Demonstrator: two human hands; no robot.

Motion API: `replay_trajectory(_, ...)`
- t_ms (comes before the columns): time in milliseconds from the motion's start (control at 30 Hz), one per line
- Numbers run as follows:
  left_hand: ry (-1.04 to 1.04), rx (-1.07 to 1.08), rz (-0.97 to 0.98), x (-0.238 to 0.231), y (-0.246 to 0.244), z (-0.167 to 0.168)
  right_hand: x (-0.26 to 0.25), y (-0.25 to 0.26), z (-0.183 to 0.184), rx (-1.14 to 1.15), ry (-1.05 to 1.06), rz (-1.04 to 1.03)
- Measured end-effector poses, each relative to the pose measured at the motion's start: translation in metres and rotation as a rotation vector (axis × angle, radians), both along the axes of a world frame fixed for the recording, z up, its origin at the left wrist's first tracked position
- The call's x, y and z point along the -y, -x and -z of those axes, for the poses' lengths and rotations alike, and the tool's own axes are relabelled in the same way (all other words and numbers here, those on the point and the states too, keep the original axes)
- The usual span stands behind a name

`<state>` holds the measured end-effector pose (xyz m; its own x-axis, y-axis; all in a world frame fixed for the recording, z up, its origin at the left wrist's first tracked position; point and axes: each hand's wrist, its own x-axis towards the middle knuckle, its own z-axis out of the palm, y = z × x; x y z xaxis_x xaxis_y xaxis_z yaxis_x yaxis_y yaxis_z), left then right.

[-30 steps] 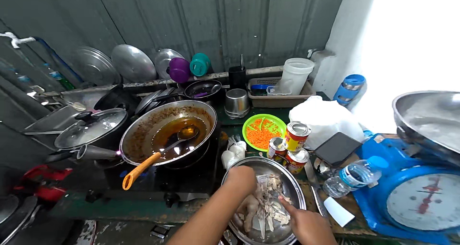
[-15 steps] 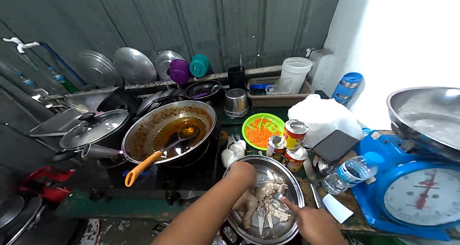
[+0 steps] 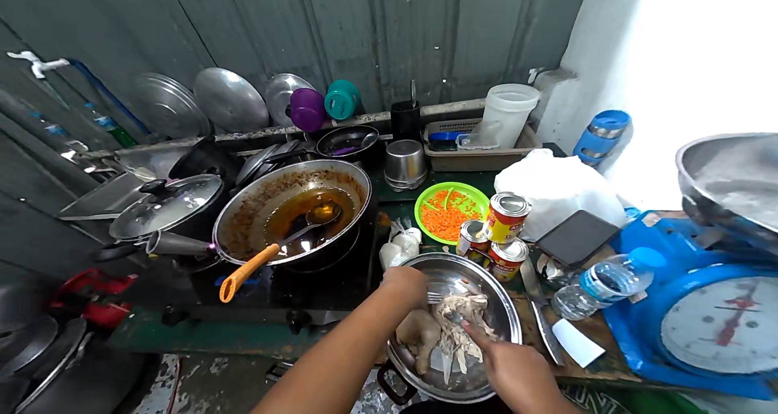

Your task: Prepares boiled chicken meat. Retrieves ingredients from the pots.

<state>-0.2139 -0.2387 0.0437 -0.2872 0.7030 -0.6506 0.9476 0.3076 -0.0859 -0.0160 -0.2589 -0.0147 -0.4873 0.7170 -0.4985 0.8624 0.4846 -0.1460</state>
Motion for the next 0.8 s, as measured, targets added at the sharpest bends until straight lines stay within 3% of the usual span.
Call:
replay_trajectory(200,-0.053,0.075,0.006,0.005,0.014,0.001,-0.016,-0.012,0.014,-0.125,0.022,0.047)
replay_trajectory(367,-0.031,0.057,0.005,0.001,0.004,0.01,-0.019,-0.003,0.003,-0.064,0.017,-0.022)
replay_trajectory(500,-0.021,0.067,0.011,-0.002,0.002,0.01,-0.015,-0.022,0.003,-0.154,0.008,0.017)
replay_trajectory(800,0.024,0.046,0.029,-0.003,0.004,0.01,-0.007,0.007,0.006,-0.014,0.025,-0.02)
